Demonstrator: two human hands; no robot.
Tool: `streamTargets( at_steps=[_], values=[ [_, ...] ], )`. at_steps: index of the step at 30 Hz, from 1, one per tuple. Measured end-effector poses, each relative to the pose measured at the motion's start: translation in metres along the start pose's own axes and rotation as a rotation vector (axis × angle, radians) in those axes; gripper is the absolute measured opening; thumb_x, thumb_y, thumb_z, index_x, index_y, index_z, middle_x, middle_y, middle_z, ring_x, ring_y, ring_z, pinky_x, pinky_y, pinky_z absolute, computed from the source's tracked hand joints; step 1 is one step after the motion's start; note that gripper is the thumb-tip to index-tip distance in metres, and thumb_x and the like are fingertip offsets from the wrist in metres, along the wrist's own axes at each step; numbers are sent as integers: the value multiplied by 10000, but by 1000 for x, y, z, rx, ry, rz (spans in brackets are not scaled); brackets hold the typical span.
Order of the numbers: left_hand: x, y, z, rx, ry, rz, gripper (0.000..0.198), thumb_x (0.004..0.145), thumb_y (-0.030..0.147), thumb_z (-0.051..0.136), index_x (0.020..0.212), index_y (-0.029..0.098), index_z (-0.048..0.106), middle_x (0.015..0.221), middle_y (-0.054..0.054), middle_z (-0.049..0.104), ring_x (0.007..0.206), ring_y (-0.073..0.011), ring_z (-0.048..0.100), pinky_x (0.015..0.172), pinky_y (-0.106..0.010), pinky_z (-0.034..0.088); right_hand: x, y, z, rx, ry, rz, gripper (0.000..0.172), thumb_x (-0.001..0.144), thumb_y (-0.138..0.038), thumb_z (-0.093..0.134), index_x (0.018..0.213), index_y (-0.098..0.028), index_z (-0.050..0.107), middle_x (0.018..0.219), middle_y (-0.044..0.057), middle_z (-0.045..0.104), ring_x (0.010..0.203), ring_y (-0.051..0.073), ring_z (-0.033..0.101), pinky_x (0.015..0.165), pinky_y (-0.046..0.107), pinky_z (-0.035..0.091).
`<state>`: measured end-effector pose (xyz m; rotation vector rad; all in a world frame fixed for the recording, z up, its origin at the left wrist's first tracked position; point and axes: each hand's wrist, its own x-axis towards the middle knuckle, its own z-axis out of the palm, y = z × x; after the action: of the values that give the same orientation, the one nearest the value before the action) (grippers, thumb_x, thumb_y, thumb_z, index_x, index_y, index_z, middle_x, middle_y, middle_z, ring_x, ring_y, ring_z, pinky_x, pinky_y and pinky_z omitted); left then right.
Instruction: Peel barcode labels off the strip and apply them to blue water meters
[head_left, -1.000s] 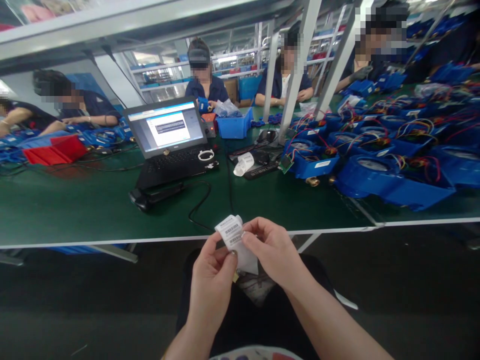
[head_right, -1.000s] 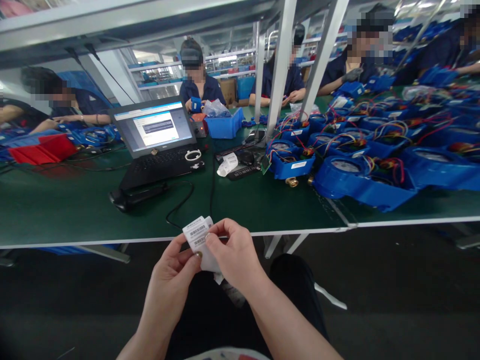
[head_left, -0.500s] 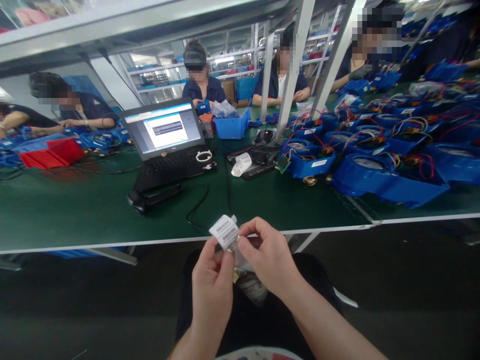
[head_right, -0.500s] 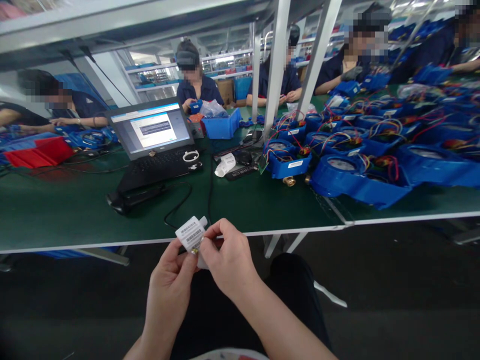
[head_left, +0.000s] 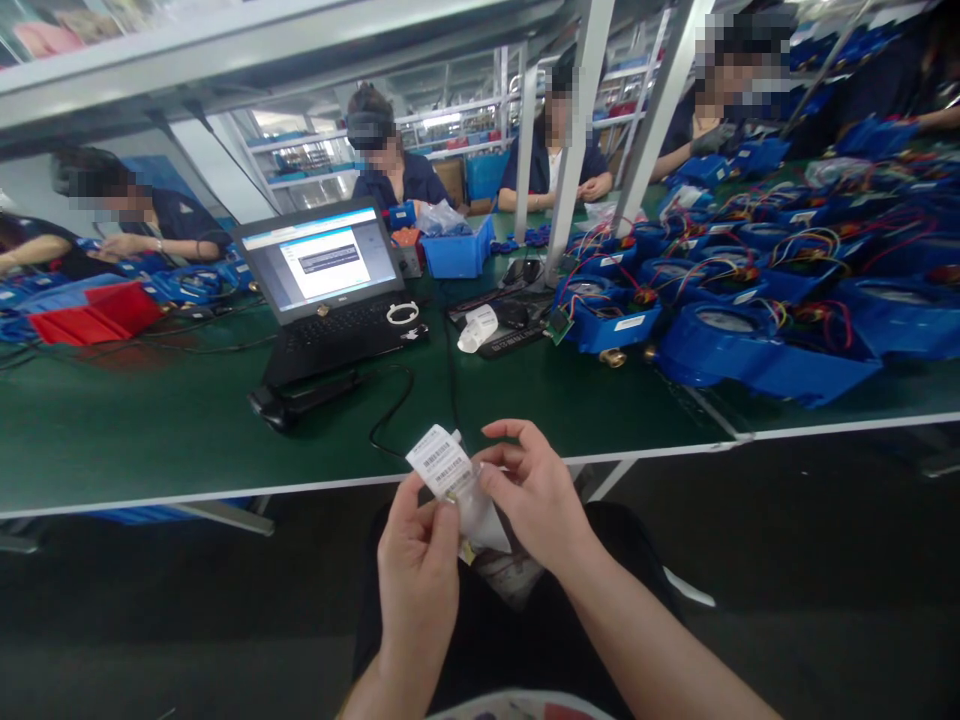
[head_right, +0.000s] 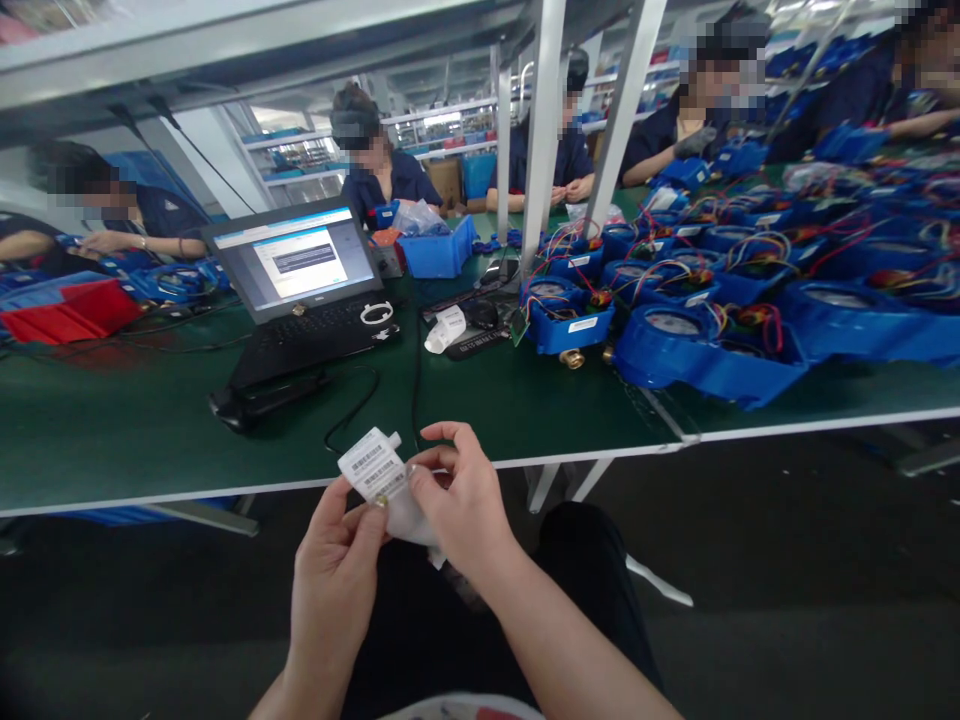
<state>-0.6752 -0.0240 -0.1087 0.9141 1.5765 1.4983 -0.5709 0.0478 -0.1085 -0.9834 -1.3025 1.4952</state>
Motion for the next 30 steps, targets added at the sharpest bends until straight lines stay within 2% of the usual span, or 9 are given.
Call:
streamTargets(
  at_steps=[2,3,6,8,13,16,21,25,30],
  values=[
    [5,1,-3,-83,32,-34,406,818,293,614,1193,185,503,775,-7,689,655,-145,628,565,-202,480,1,7,-7,27,-56,6,333,760,-339,577,1027,-175,465,887,53,642,815,181,598,706,307,458],
    [8,3,-4,-133,41,-49,428,807,301,631,1196,178,501,787,-16,691,689,-160,642,581,-213,499,0,11,-11,13,-144,27,314,761,-352,581,999,-167,492,899,56,636,823,179,590,705,300,452],
    [24,12,-13,-264,75,-61,437,767,289,680,1159,167,529,845,-45,700,741,-183,663,611,-233,537,-9,28,-21,-118,-459,144,183,719,-282,599,839,-147,571,787,21,610,725,152,549,658,271,419],
    [39,20,-23,-326,144,-28,373,750,217,681,1102,177,567,874,-49,707,761,-175,670,632,-223,549,-16,39,-29,-194,-525,196,100,685,-208,589,760,-141,587,711,-2,580,683,137,522,635,254,393],
    [75,36,-60,-443,483,38,259,730,-16,521,883,168,621,755,-30,706,671,-146,679,565,-189,553,-23,51,-53,-184,-532,253,154,660,-167,592,810,-134,605,744,7,612,707,143,554,632,240,414],
    [85,36,-78,-456,571,31,288,734,-62,464,825,168,611,704,-25,698,649,-142,679,533,-188,555,-24,44,-61,-141,-507,252,216,676,-131,576,888,-132,612,828,30,641,763,152,581,680,252,444],
    [84,28,-83,-453,602,28,292,745,-72,481,830,172,616,720,-18,704,639,-131,679,524,-177,554,-30,27,-57,-69,-488,103,366,699,-91,549,1048,-177,619,938,31,638,806,148,586,693,258,463],
    [81,24,-78,-457,580,24,266,768,-56,488,850,156,625,755,-47,711,682,-141,689,573,-186,564,-33,21,-48,-79,-460,108,231,728,-140,561,916,-176,691,895,33,656,788,154,587,674,262,466],
    [82,20,-79,-460,580,8,238,776,-42,504,852,149,624,768,-57,709,674,-149,689,575,-198,570,-35,22,-42,-106,-343,94,143,720,-221,637,831,-183,718,796,27,682,706,152,590,636,267,462]
  ],
)
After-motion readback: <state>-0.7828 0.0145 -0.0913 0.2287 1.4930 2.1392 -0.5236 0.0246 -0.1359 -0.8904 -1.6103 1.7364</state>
